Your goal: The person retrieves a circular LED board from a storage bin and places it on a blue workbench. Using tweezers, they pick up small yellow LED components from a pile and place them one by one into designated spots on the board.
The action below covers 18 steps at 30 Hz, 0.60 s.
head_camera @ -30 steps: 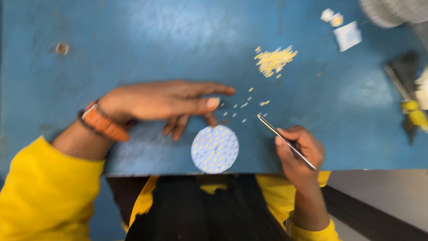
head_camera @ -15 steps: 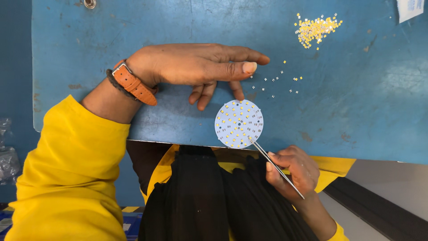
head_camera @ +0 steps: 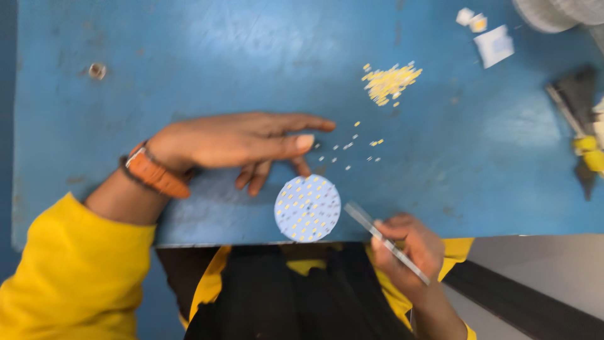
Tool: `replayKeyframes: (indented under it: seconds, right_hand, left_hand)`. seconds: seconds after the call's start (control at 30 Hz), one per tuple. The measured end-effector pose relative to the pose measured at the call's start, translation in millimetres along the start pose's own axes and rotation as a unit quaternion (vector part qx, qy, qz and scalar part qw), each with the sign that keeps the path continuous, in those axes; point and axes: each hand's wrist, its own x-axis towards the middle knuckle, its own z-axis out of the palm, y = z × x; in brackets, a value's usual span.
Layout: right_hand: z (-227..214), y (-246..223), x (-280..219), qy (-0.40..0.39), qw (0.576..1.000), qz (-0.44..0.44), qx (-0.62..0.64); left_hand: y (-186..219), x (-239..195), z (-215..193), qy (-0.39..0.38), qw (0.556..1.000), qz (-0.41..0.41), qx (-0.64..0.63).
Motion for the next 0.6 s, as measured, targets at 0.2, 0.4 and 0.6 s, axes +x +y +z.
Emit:
replayKeyframes:
  seconds: [0.2,0.4,0.6]
  right_hand:
    - [-14.2,40.1,40.8,0.054,0.988,0.143,-0.005]
    - [-9.7,46.6,47.5,0.042,0.997,0.067,0.000]
    - [-10.3,45.9,50.7,0.045,0.993,0.106,-0.013]
  left_hand:
    - [-2.7,0.4,0.7,-0.005,0.999,-0.015,-0.040]
    - [-7.0,1.0,-0.1,-0.016,0.999,0.016,-0.049]
    - [-6.9,1.2,1.2,-0.005,0.999,0.001,-0.040]
